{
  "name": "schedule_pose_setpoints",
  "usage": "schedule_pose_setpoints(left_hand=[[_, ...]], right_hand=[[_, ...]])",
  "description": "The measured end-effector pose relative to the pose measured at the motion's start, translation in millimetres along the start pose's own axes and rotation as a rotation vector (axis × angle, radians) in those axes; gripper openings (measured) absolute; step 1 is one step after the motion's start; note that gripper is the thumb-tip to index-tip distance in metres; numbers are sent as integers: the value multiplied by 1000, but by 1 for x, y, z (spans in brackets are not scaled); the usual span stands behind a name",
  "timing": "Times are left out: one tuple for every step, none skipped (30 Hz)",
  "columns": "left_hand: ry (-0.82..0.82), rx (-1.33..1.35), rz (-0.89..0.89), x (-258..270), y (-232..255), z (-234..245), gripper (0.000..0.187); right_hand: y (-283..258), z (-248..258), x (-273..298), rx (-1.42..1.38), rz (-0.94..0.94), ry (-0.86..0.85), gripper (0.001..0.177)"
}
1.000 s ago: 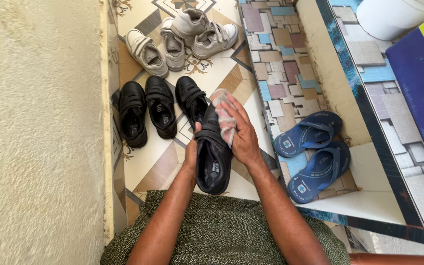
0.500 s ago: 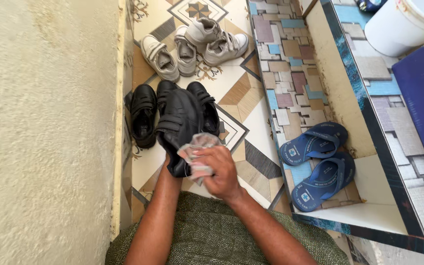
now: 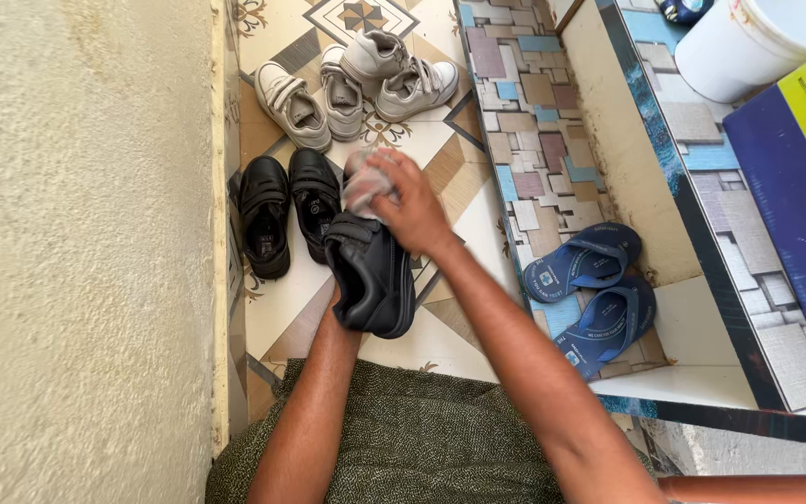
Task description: The person is sitting on the floor and wiping a black shoe with a cloth. They hold the shoe in their left hand and use the cloth in their right hand to wipe the upper and sides of the shoe repeatedly.
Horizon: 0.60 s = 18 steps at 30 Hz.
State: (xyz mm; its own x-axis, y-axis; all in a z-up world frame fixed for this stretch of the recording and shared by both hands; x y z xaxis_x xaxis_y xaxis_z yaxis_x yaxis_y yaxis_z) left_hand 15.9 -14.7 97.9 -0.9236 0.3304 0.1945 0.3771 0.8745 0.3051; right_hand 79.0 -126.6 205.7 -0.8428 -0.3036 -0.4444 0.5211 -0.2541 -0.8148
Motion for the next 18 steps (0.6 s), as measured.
schedule_pose_setpoints(left_hand=[[10,-3,4,0,-1,1,66],[20,-6,7,0,-1,4,66],[29,0,7,0,-2,6,66],[43,6,-4,0,-3,9,66],[60,6,-10,0,-3,12,66],[75,15,-32,-3,-1,14,66],[95,29,-43,-4,-3,17,66],[107,41,-57,-2,-5,20,66],[110,47,-75,-6,-2,19,66],[109,49,-82,-8,0,17,66],[103,53,-93,-9,4,15,66],[93,51,-104,-11,8,13,66],[94,55,-109,-8,8,14,66],[98,55,-113,-6,8,15,66],[95,52,-119,-6,11,14,65],[89,46,-123,-8,13,13,65],[92,41,-131,-9,14,14,65],[92,46,-139,-11,17,15,65]], right_hand=[[3,-5,10,171,57,-32,49],[5,-10,21,342,115,-65,46],[9,-11,30,341,89,-38,44],[11,-9,40,341,63,-11,42],[12,-9,50,341,35,20,42],[12,-13,57,371,81,17,43],[10,-15,71,406,115,15,44],[7,-18,86,440,148,13,46],[2,-21,98,440,128,-26,47],[-7,-26,113,440,108,-65,48],[-15,-29,122,437,96,-107,49],[-23,-30,129,482,126,-149,47],[-32,-30,139,523,148,-192,45],[-38,-28,144,563,169,-235,43],[-38,-17,144,335,67,-235,42],[-38,0,143,106,-34,-235,42],[-38,13,145,-124,-140,-233,41],[-31,23,137,-190,-282,-56,41]])
Point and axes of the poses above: each hand's wrist, its own x-axis away from the middle knuckle, its own z-axis out of the back of the hand, y = z × x, the point moved 3 cm from there along -x, towards the middle knuckle, and after that the axes turned 10 degrees about z, right-handed, at the moved point
